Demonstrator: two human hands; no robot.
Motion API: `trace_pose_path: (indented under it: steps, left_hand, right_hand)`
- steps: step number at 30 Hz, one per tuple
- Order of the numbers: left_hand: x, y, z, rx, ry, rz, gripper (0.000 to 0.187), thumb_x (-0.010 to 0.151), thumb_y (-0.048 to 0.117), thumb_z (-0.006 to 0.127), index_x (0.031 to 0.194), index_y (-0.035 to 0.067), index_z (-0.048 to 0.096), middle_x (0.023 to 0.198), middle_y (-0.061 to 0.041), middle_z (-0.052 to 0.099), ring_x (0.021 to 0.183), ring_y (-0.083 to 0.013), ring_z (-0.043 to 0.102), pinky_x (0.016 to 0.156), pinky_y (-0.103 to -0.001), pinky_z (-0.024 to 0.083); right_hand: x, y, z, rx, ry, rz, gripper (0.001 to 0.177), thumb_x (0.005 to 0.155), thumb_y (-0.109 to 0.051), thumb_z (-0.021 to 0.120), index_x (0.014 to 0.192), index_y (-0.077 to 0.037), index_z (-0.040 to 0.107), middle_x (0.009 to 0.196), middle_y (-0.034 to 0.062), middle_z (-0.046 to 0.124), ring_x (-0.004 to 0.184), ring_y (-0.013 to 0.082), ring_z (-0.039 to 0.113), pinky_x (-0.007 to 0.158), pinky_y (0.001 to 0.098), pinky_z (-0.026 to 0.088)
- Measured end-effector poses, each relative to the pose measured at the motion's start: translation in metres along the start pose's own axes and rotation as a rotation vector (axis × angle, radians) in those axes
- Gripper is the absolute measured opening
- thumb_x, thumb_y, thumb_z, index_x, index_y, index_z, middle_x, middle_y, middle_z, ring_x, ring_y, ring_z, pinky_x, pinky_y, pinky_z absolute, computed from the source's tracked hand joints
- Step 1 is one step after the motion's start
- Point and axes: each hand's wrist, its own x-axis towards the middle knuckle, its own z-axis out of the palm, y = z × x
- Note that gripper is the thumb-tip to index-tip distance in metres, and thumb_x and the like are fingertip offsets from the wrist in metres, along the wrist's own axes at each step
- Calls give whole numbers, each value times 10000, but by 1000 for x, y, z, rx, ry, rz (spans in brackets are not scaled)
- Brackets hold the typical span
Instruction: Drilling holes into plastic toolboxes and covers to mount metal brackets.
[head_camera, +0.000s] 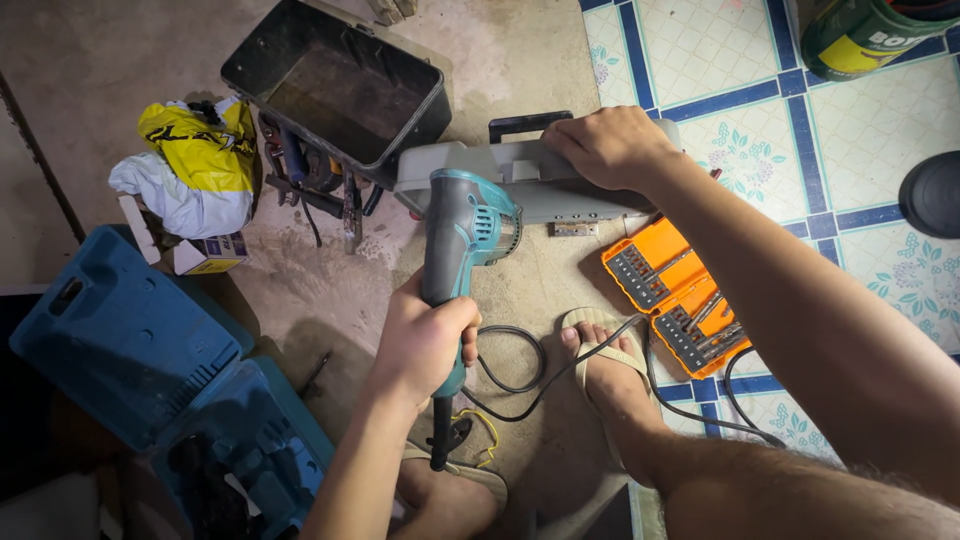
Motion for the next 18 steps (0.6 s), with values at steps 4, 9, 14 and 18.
trace_pose_path:
  steps: [4, 9, 14, 18]
  left_hand:
    - [-1, 6, 3, -6, 5, -22, 81, 753, 20, 601, 833, 6, 603, 581, -62, 582, 445, -143, 540, 428, -316, 469]
    - [0, 2, 4, 19, 3, -8, 63, 764, 22, 603, 811, -18, 594, 574, -73, 580, 441, -146, 536, 427, -317, 463]
    - [1, 0, 5, 25, 0, -9, 60, 766, 25, 600, 806, -19, 594, 578, -74, 581, 440, -145, 536, 424, -319, 462]
    - [0, -2, 2, -10, 16, -5, 56, 768, 17, 599, 818, -5, 589, 595, -68, 576, 444, -144, 534, 422, -322, 465]
  right_hand:
    - [2, 1, 3, -12, -8, 4, 404, 1072, -444, 425, 1175, -205, 734, 841, 161, 734, 792, 402, 703, 727, 532, 548]
    - [2, 0, 3, -13, -13, 20, 405, 1069, -452, 430, 1184, -215, 737, 839, 168, 734, 793, 409, 699, 733, 531, 544]
    - [1, 0, 2, -6, -3, 22, 408, 1065, -460, 438, 1177, -214, 743, 843, 169, 735, 801, 407, 700, 739, 528, 543]
    - [1, 0, 5, -6, -1, 31, 415, 1071, -475, 437, 1165, -220, 750, 845, 170, 736, 803, 406, 700, 747, 520, 547]
